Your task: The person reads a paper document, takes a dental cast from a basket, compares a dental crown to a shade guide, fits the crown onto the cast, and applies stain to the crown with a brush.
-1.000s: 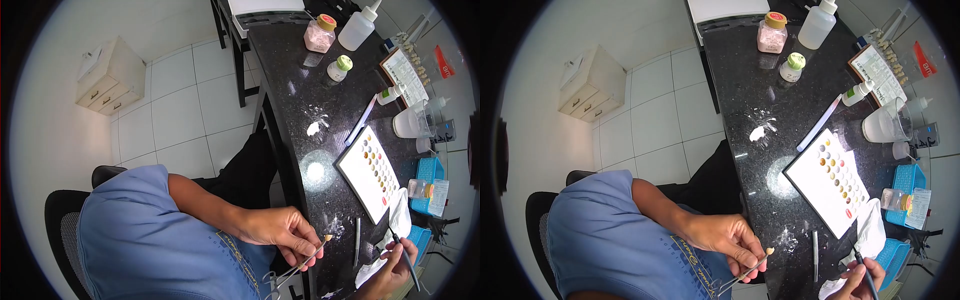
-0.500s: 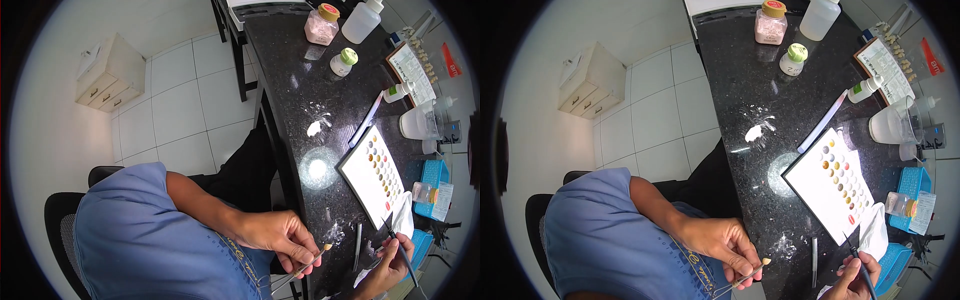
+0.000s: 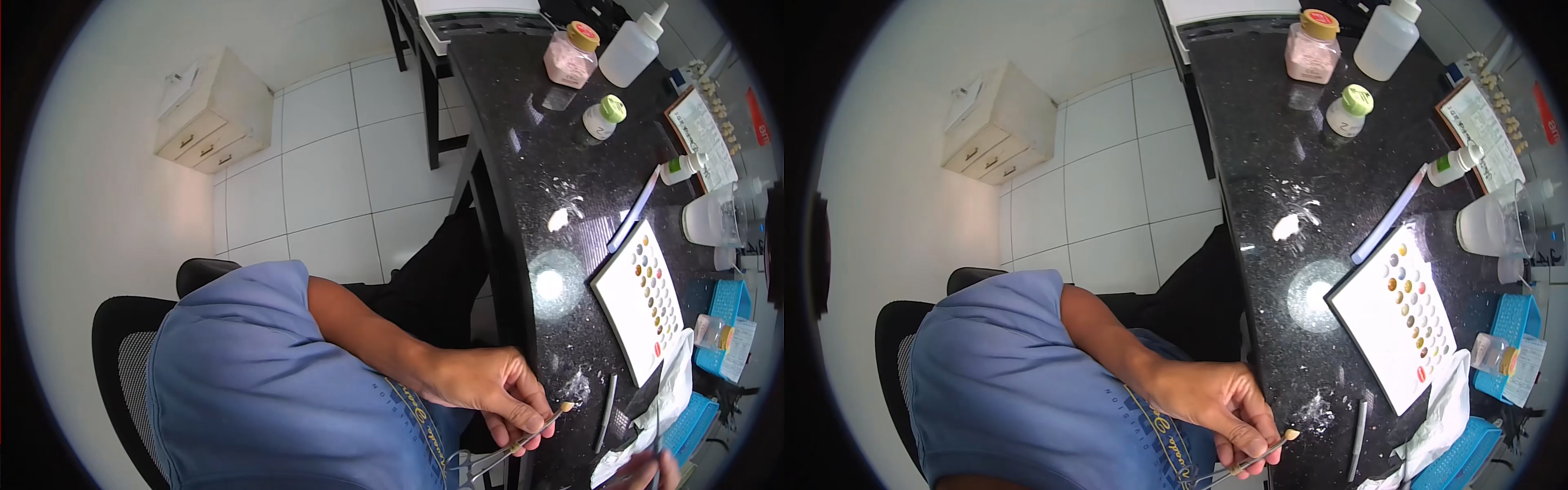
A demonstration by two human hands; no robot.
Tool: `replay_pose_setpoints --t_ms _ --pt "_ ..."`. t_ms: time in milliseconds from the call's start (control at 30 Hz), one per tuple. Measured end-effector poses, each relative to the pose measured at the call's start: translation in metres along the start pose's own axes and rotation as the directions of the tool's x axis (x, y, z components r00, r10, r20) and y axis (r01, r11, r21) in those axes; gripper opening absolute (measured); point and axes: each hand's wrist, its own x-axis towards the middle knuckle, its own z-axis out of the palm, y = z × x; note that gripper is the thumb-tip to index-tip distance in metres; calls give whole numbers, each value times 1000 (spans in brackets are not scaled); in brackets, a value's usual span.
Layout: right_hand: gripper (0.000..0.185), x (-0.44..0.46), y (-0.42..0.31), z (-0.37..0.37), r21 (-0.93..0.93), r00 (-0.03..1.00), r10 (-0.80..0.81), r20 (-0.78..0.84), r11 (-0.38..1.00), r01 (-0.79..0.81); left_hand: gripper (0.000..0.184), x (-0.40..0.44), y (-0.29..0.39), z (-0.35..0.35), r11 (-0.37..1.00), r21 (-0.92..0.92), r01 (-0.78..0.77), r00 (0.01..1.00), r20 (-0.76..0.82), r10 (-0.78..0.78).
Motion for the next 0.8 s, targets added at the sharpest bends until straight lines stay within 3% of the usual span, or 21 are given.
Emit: replay_pose_setpoints --t_ms 167,200,233,333,400,500,800 --pt "28 -55 2 6 241 981 -114 156 968 74 29 1 -3 2 999 11 -50 999 -8 50" --pt "25 -52 0 5 234 948 -158 275 968 93 29 1 -4 2 998 17 -53 999 -11 53" --pt "19 -68 4 21 330 986 -127 110 940 84 29 1 -4 2 998 27 -51 998 -22 52" --pt "17 -67 -2 26 301 990 -58 126 953 17 29 1 -3 3 998 50 -45 998 -42 47" --pt "16 -56 1 24 344 949 -200 242 933 109 29 0 -2 4 997 61 -37 998 -51 40" --pt "17 -67 -4 31 296 981 -102 164 954 50 30 -1 -2 4 997 72 -35 998 -58 39" --pt "14 -66 2 31 315 975 -127 185 947 63 31 -1 -1 5 995 95 -44 996 -68 50"
